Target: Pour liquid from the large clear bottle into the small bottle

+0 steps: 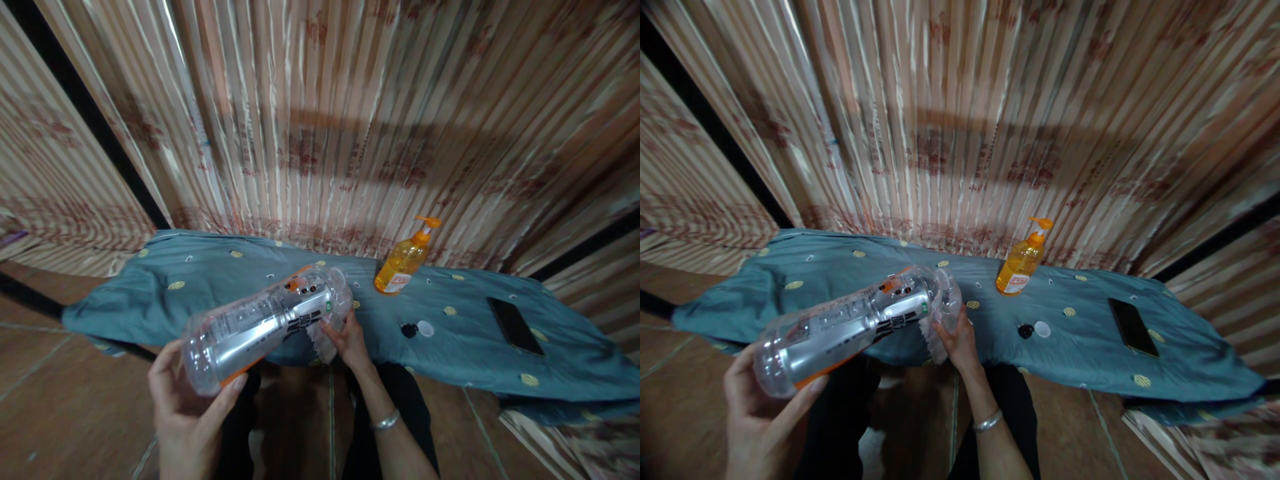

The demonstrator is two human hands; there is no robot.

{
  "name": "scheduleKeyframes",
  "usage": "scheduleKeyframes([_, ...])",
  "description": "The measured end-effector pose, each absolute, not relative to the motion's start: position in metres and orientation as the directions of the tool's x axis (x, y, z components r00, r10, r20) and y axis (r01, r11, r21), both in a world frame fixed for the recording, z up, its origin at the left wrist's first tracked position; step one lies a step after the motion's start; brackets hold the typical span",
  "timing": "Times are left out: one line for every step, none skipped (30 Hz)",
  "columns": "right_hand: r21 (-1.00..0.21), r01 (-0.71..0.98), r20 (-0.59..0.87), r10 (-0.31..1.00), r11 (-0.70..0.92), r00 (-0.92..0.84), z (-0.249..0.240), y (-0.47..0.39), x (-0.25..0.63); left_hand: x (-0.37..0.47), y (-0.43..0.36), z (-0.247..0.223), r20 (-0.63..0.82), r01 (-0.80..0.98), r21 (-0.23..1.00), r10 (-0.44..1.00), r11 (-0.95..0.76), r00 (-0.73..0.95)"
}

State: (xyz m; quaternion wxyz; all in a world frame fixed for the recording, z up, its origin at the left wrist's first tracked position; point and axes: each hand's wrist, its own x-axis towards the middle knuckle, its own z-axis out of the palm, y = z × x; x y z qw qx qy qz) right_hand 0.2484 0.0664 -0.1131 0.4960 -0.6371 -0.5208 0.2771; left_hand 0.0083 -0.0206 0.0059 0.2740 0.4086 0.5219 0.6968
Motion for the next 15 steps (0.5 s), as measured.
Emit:
scheduleKeyframes([-0.919,0.393,0.162,0.939,0.033,0.302,-0.113,0.066,0.249,0.008,-0.021,0.006,0.285,0.042,0.950,0.809,-0.308,-0.514])
scheduleKeyframes([-0.918,0.394,0.166,0.940,0.037,0.299,-0.112,0.066,0.249,0.008,-0.021,0.005,0.285,0.037,0.950,0.809,-0.311,-0.515])
scheduleKeyframes([-0.918,0.394,0.174,0.940,0.046,0.295,-0.111,0.065,0.249,0.009,-0.021,0.006,0.283,0.032,0.949,0.807,-0.312,-0.519])
scheduleKeyframes([-0.918,0.392,0.183,0.939,0.057,0.291,-0.110,0.065,0.248,0.009,-0.021,0.006,0.275,0.024,0.951,0.805,-0.310,-0.525])
scheduleKeyframes([-0.919,0.388,0.191,0.938,0.068,0.288,-0.109,0.064,0.248,0.010,-0.021,0.007,0.268,0.019,0.952,0.802,-0.305,-0.534])
scheduleKeyframes([-0.920,0.384,0.194,0.939,0.074,0.285,-0.108,0.064,0.248,0.012,-0.022,0.008,0.259,0.014,0.954,0.800,-0.300,-0.541])
scheduleKeyframes([-0.922,0.379,0.194,0.940,0.077,0.280,-0.107,0.063,0.248,0.013,-0.022,0.010,0.253,0.011,0.955,0.800,-0.295,-0.544])
scheduleKeyframes([-0.924,0.375,0.190,0.943,0.078,0.274,-0.106,0.063,0.248,0.015,-0.022,0.012,0.247,0.006,0.957,0.801,-0.291,-0.546])
scheduleKeyframes([-0.925,0.371,0.187,0.945,0.077,0.268,-0.105,0.063,0.248,0.017,-0.023,0.014,0.239,-0.001,0.958,0.801,-0.286,-0.548])
scheduleKeyframes([-0.927,0.368,0.183,0.947,0.075,0.266,-0.105,0.063,0.248,0.019,-0.023,0.017,0.232,-0.009,0.959,0.801,-0.284,-0.552])
scheduleKeyframes([-0.926,0.370,0.180,0.946,0.071,0.268,-0.106,0.063,0.248,0.021,-0.024,0.019,0.226,-0.016,0.959,0.799,-0.282,-0.557])
scheduleKeyframes([-0.925,0.375,0.178,0.945,0.066,0.274,-0.107,0.063,0.248,0.022,-0.025,0.021,0.218,-0.025,0.960,0.799,-0.280,-0.561])
scheduleKeyframes([-0.921,0.384,0.182,0.942,0.062,0.283,-0.108,0.064,0.248,0.023,-0.025,0.022,0.213,-0.031,0.960,0.798,-0.278,-0.564])
scheduleKeyframes([-0.915,0.397,0.196,0.937,0.069,0.289,-0.110,0.064,0.248,0.024,-0.026,0.023,0.211,-0.035,0.960,0.799,-0.278,-0.563])
scheduleKeyframes([-0.908,0.412,0.214,0.932,0.079,0.293,-0.111,0.065,0.248,0.025,-0.026,0.023,0.211,-0.036,0.960,0.801,-0.278,-0.560])
